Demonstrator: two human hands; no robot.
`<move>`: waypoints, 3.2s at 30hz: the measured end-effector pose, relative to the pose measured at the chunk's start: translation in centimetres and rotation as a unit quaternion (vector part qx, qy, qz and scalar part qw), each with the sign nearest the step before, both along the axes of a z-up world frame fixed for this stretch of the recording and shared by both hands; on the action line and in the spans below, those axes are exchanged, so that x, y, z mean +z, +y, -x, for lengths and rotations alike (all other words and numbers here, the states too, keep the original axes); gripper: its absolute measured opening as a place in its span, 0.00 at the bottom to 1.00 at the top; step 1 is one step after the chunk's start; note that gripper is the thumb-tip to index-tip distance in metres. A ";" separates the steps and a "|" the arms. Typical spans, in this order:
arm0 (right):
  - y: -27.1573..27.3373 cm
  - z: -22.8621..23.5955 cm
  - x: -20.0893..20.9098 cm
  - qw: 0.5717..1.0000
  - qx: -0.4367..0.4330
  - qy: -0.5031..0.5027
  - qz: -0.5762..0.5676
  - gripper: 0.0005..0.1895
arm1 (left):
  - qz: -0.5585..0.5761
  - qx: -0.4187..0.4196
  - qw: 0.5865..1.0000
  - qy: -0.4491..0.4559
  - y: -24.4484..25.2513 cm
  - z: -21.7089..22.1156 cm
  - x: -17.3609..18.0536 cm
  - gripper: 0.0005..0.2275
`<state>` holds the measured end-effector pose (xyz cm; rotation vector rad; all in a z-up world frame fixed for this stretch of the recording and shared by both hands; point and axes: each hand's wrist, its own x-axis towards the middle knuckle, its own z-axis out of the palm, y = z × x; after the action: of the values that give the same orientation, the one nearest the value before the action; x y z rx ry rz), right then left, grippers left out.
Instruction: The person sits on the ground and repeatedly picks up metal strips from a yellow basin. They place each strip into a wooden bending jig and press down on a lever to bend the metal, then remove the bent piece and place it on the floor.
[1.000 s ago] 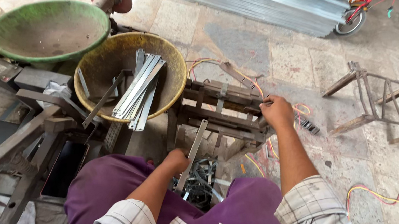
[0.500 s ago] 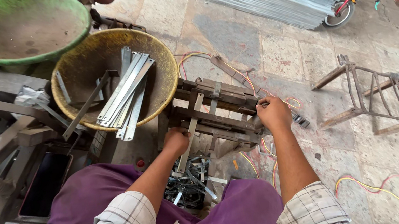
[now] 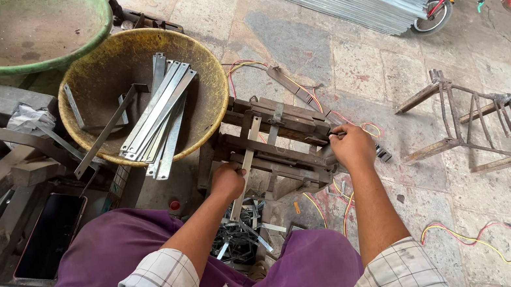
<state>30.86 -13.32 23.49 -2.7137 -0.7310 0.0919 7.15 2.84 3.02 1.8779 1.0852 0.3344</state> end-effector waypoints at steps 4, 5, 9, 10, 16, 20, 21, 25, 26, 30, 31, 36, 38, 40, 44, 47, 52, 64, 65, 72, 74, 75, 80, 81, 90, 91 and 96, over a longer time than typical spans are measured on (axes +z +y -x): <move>-0.2 0.1 -0.1 1.000 0.002 0.007 0.007 0.14 | 0.017 -0.004 1.000 0.009 -0.1 0.0 0.7 0.12; -0.3 0.3 -0.1 1.000 0.002 0.009 0.011 0.14 | 0.021 -0.001 1.000 0.003 -0.2 0.1 0.8 0.11; -1.7 2.1 -1.0 0.994 0.005 -0.035 0.101 0.15 | 0.029 0.002 1.000 -0.003 0.0 0.2 1.3 0.11; -2.5 2.9 -1.7 0.993 0.015 -0.040 0.108 0.14 | 0.031 -0.001 1.000 0.000 0.0 0.1 1.4 0.12; -8.2 9.6 -8.4 0.992 0.095 -0.085 -0.019 0.11 | 0.002 0.018 0.999 -0.037 0.2 1.0 3.1 0.13; -9.3 13.2 -11.9 0.980 0.166 -0.106 -0.027 0.14 | -0.072 -0.018 0.997 0.027 0.3 3.0 5.5 0.12; -9.3 13.1 -12.2 0.987 0.141 -0.072 -0.035 0.13 | -0.096 -0.041 0.994 0.015 0.2 3.7 5.9 0.13; -9.7 12.0 -13.2 0.984 0.130 -0.048 -0.112 0.17 | -0.199 -0.118 0.969 -0.091 0.0 5.1 7.1 0.20; -9.8 11.5 -13.2 0.976 0.149 -0.071 -0.142 0.19 | -0.169 -0.133 0.974 -0.076 0.0 5.0 7.6 0.20; -8.7 8.9 -10.8 0.985 0.082 -0.099 -0.119 0.11 | -0.089 -0.161 0.983 -0.029 -0.6 4.2 9.1 0.20; -7.9 7.7 -9.5 0.996 0.027 -0.035 -0.083 0.10 | -0.084 -0.164 0.983 -0.019 -0.3 4.0 9.3 0.20; -2.9 1.1 -3.7 0.998 0.030 -0.019 -0.043 0.10 | -0.121 -0.109 0.982 -0.090 0.0 2.4 7.5 0.14; -1.2 -1.2 -2.3 0.996 0.048 -0.020 -0.066 0.12 | -0.155 -0.093 0.974 -0.138 0.1 1.6 6.5 0.13; 0.4 -2.1 -1.5 0.999 0.038 -0.012 -0.031 0.14 | -0.183 -0.088 0.958 -0.200 0.1 1.5 5.6 0.11; 0.1 -0.9 -1.0 0.999 -0.012 0.009 0.049 0.15 | -0.151 -0.142 0.963 -0.172 -0.8 3.8 3.6 0.07; 0.2 -0.7 -0.5 1.000 -0.005 0.001 0.005 0.15 | -0.211 -0.112 0.940 -0.243 -2.4 4.9 3.5 0.10; -0.1 -1.0 -1.3 0.999 0.010 -0.012 -0.035 0.15 | -0.143 0.005 0.954 -0.262 -4.3 6.4 6.5 0.16; 0.0 -0.5 -1.0 0.995 0.008 0.008 -0.099 0.13 | 0.221 -0.075 0.972 -0.014 -3.0 7.3 -3.4 0.16; 0.0 -0.4 -1.0 0.995 0.008 0.005 -0.102 0.12 | 0.255 -0.073 0.963 -0.037 -3.2 7.4 -2.9 0.16; 0.0 -0.7 -1.4 0.992 0.023 -0.011 -0.120 0.11 | 0.327 -0.037 0.938 -0.106 -2.7 6.7 -0.8 0.15; -0.2 -0.8 -1.5 0.993 0.025 0.006 -0.115 0.11 | 0.299 -0.024 0.946 -0.123 -3.0 6.4 -1.1 0.14; -0.1 -0.8 -1.4 0.993 0.026 0.014 -0.116 0.11 | 0.275 -0.019 0.951 -0.138 -2.9 6.1 -1.0 0.14; -0.2 -0.5 -1.3 0.992 0.017 0.015 -0.126 0.11 | 0.255 -0.018 0.957 -0.136 -1.3 4.5 -0.3 0.12; -0.1 -0.4 -1.2 0.991 0.016 0.016 -0.130 0.11 | 0.248 -0.009 0.958 -0.141 -1.2 3.9 0.0 0.12; -0.3 -0.2 -1.0 0.995 0.018 0.001 -0.102 0.11 | 0.310 0.035 0.945 -0.095 0.9 0.8 4.1 0.12; -0.3 -0.3 -1.1 0.995 0.018 -0.005 -0.098 0.11 | 0.330 0.032 0.938 -0.099 1.0 0.8 4.3 0.12; -0.5 -0.2 -0.8 0.997 0.026 -0.019 -0.063 0.12 | 0.310 0.041 0.947 -0.080 0.7 0.8 4.8 0.13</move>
<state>31.08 -13.82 22.67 -2.5844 -0.7923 0.0053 6.34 3.56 7.77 1.2278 1.0101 0.1604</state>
